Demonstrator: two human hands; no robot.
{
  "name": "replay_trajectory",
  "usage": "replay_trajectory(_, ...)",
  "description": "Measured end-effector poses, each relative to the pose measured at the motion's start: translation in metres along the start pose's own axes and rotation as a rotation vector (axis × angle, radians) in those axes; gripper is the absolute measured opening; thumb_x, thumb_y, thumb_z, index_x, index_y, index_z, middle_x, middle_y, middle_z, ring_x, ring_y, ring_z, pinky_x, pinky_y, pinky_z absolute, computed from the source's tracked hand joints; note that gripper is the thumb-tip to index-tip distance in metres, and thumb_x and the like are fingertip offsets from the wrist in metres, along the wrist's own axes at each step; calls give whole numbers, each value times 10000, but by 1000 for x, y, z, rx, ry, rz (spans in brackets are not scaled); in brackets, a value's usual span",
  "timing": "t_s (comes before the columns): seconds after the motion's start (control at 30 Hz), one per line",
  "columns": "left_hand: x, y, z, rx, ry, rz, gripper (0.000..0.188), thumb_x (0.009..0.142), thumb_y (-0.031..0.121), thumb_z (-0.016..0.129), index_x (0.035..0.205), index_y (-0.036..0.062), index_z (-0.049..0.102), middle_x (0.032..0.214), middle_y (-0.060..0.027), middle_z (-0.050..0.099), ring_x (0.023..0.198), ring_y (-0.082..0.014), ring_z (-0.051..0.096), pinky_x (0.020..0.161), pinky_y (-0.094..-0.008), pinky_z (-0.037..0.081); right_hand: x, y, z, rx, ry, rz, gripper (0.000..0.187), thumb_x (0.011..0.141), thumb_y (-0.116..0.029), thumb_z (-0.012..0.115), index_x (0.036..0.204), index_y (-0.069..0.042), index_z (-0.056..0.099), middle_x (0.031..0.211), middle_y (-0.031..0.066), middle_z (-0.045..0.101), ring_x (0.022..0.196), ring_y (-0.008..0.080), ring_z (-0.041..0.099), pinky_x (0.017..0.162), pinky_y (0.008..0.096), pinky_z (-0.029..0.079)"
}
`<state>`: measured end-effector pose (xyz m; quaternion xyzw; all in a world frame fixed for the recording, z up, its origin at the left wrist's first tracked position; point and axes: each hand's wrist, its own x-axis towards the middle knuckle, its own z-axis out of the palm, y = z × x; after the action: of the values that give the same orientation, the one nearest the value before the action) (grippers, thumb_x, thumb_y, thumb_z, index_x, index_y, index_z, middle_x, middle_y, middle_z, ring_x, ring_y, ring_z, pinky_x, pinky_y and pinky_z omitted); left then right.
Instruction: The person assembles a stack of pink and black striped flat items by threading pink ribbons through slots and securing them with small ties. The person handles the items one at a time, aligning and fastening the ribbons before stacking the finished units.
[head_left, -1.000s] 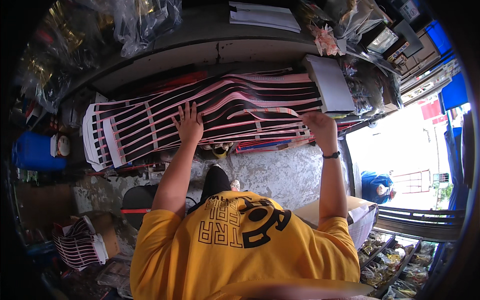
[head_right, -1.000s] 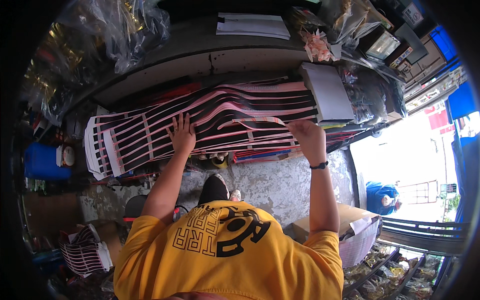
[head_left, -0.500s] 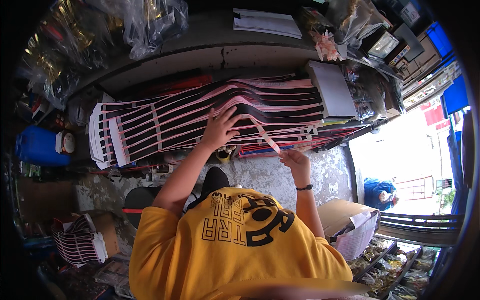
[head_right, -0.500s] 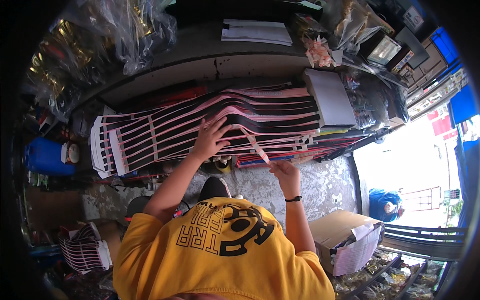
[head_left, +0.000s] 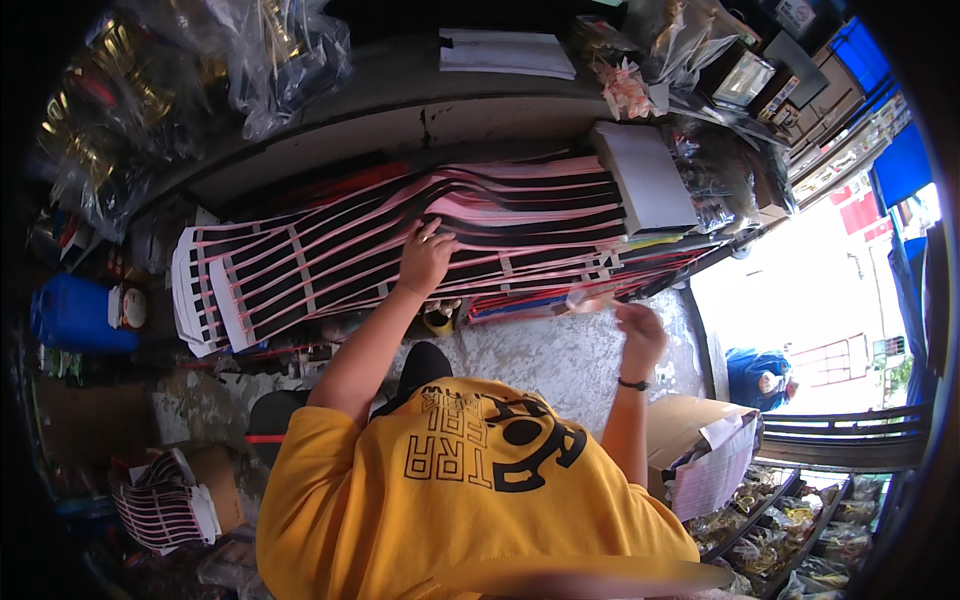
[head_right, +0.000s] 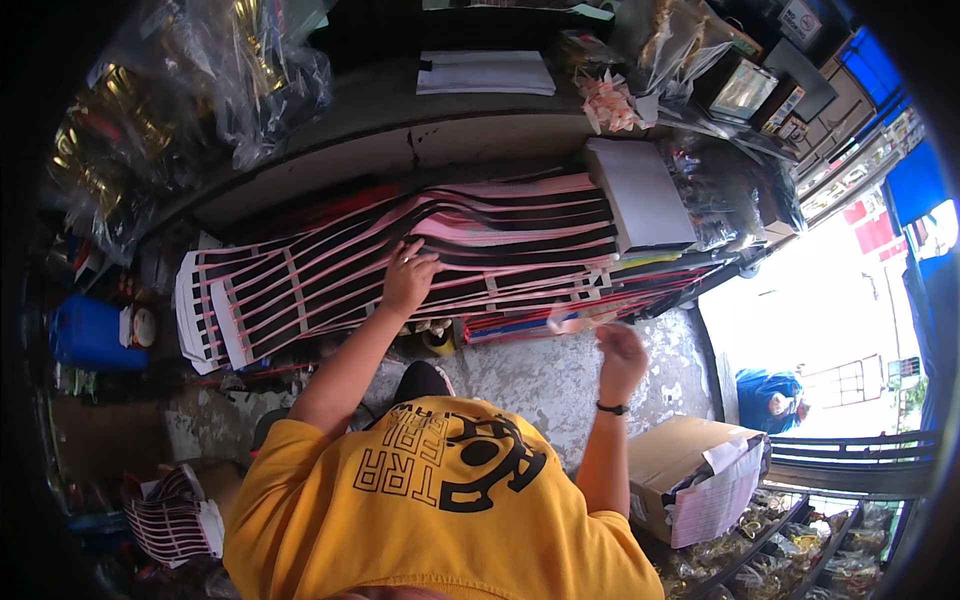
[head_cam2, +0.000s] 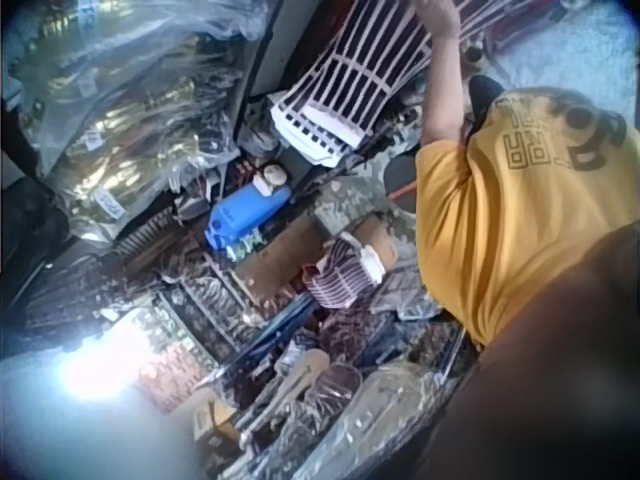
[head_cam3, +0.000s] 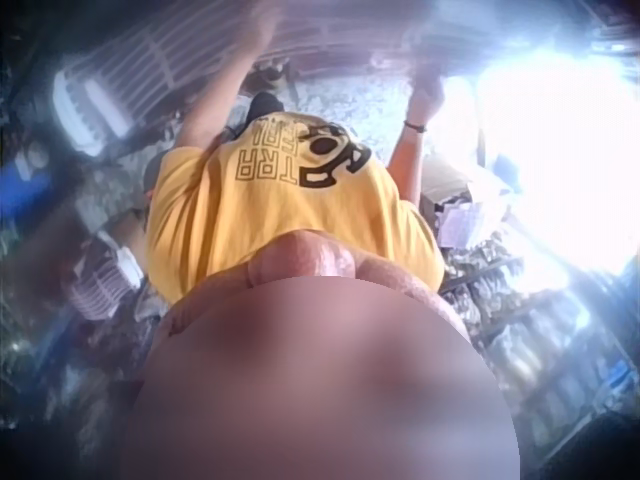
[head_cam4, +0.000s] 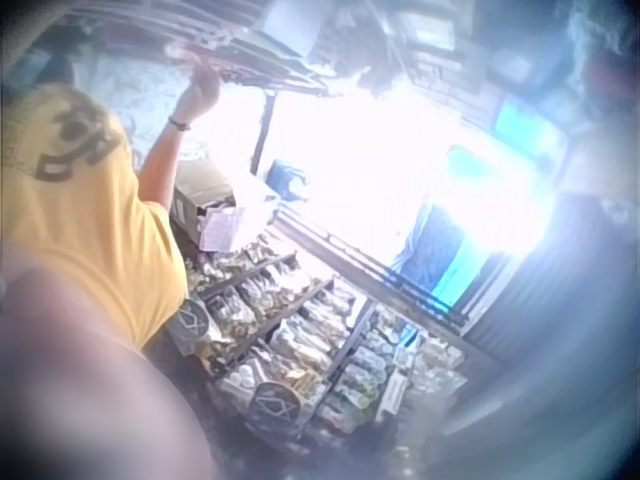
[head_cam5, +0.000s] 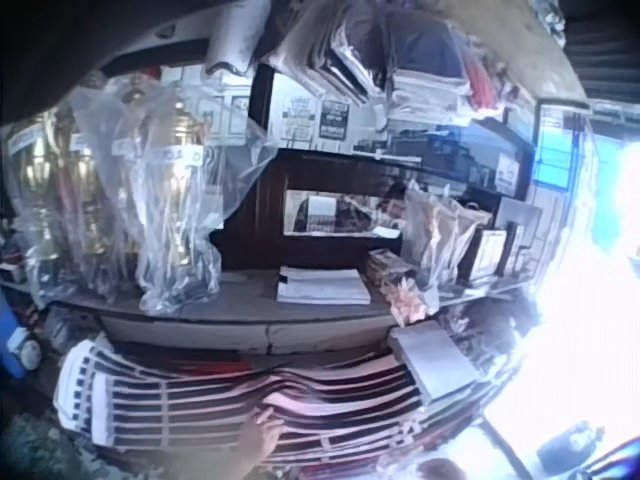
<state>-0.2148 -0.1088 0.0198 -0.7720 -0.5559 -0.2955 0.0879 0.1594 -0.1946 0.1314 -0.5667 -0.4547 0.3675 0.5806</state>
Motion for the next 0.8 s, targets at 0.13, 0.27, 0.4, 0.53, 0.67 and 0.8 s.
replay_trajectory(0.13, -11, 4, -10, -34, -80, 135, 189, 860, 230, 644, 1027, 173, 709, 1216, -15, 641, 1323, -268, 448, 1131, -592, 255, 47, -72, -24, -611, -122, -313, 116, 835, -91, 710, 917, -8, 703, 846, 92, 709, 743, 199, 665, 684, 300, 513)
replay_trajectory(0.27, -25, 26, -31, -11, -136, 97, 527, 855, 215, 666, 1361, 200, 519, 1482, -53, 419, 1425, -314, 307, 1134, -640, 200, 112, -139, 3, -851, -287, -678, 145, 798, -116, 708, 928, -53, 707, 977, 96, 698, 941, 314, 640, 861, 391, 490)
replay_trajectory(0.4, -50, 40, -53, -38, -141, -85, 592, 864, 136, 632, 1425, 203, 455, 1541, -109, 332, 1440, -370, 270, 1118, -673, 163, 208, -178, 40, -932, -378, -970, 202, 770, -165, 716, 949, -72, 716, 1085, 98, 674, 1032, 311, 610, 967, 406, 432)
replay_trajectory(0.53, -77, 41, -73, -42, -94, -256, 569, 844, 163, 651, 1391, 184, 494, 1527, -154, 344, 1413, -417, 300, 1079, -708, 189, 320, -175, 87, -892, -435, -851, 270, 757, -274, 767, 929, -69, 733, 1083, 130, 670, 1017, 329, 634, 910, 421, 482)
replay_trajectory(0.67, -101, 33, -95, 22, -12, -411, 476, 856, 160, 639, 1323, 151, 547, 1506, -173, 375, 1392, -438, 331, 1061, -707, 219, 393, -145, 120, -1063, -380, -655, 327, 782, -415, 704, 911, -120, 757, 1156, 93, 660, 1152, 304, 580, 994, 477, 424)
replay_trajectory(0.8, -124, 23, -118, 104, 15, -556, 415, 880, 151, 625, 1291, 147, 564, 1512, -159, 370, 1388, -441, 333, 1076, -689, 211, 396, -127, 147, -1294, -64, -389, 177, 835, -382, 685, 974, -310, 769, 1303, 68, 561, 1177, 338, 557, 1003, 474, 437)
